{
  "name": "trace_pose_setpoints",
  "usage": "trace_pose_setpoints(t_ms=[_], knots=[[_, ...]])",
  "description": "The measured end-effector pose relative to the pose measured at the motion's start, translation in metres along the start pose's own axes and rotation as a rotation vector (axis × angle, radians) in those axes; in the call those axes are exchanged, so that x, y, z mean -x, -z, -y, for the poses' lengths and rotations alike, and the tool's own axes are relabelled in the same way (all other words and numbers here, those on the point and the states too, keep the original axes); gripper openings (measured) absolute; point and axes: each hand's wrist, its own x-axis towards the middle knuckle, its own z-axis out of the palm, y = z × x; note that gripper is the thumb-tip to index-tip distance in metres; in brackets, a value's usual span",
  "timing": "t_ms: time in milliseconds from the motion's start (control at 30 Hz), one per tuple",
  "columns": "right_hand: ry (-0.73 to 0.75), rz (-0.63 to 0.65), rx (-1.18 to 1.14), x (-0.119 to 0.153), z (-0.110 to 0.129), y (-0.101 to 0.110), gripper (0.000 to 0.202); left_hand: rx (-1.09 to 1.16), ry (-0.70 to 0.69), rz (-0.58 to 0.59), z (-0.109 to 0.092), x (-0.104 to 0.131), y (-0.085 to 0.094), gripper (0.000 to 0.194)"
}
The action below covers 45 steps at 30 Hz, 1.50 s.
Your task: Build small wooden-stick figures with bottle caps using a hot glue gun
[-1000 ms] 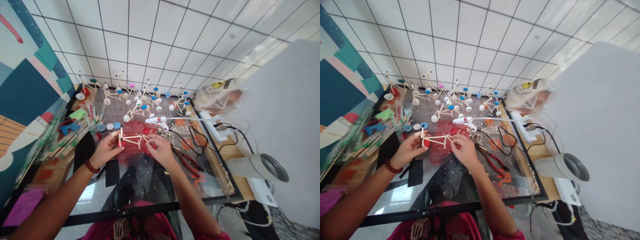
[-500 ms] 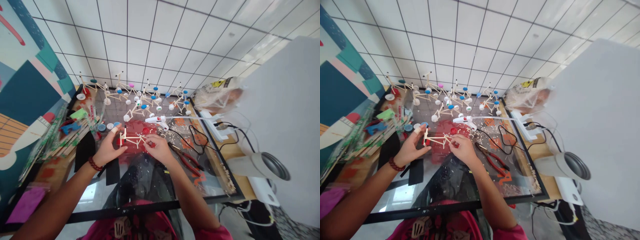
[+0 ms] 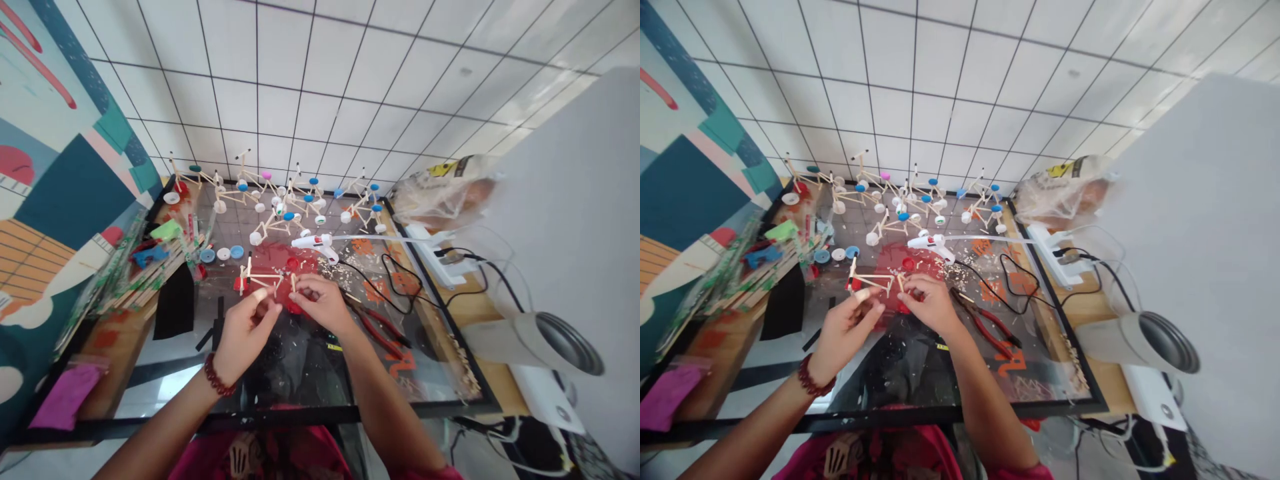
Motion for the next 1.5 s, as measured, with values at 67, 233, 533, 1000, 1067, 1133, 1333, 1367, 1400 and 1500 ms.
trace_pose_setpoints(t_ms=[67, 233, 533, 1000, 1067, 1133, 1333, 1367, 1400, 1500], knots=[[0.058, 0.075, 0.069, 0.006, 0.0, 0.001, 0.008, 0.007, 0.029, -0.002, 0.006, -0.012, -0.014, 0.037], [0.102, 0.116, 0.174, 0.012, 0.003, 0.004, 0.008, 0.023, 0.084, -0.029, 0.017, -0.025, -0.02, 0.024], [0.056, 0.074, 0.134, 0.014, 0.007, 0.0, 0.01, 0.222, 0.24, -0.017, 0.022, -0.022, -0.027, 0.023], [0.077, 0.011, 0.222, 0.016, 0.007, -0.003, 0.006, 0.263, 0.262, -0.035, 0.019, -0.02, -0.032, 0.025], [0.124, 0.066, 0.222, 0.017, 0.009, -0.002, 0.012, 0.272, 0.247, -0.04, 0.02, -0.021, -0.032, 0.025], [0.16, 0.086, 0.228, 0.017, 0.011, -0.001, 0.018, 0.266, 0.224, -0.039, 0.022, -0.021, -0.032, 0.025], [0.173, -0.008, 0.249, 0.016, 0.006, -0.003, 0.016, -0.119, -0.179, -0.072, 0.022, -0.014, -0.022, 0.019], [0.163, -0.023, 0.25, 0.016, 0.005, -0.003, 0.016, -0.249, -0.302, -0.085, 0.02, -0.013, -0.019, 0.019], [0.155, -0.034, 0.251, 0.016, 0.004, -0.004, 0.016, -0.386, -0.409, -0.085, 0.018, -0.012, -0.016, 0.019], [0.146, -0.06, 0.256, 0.015, 0.002, -0.004, 0.017, -0.78, -0.552, -0.039, 0.011, -0.013, -0.014, 0.025]])
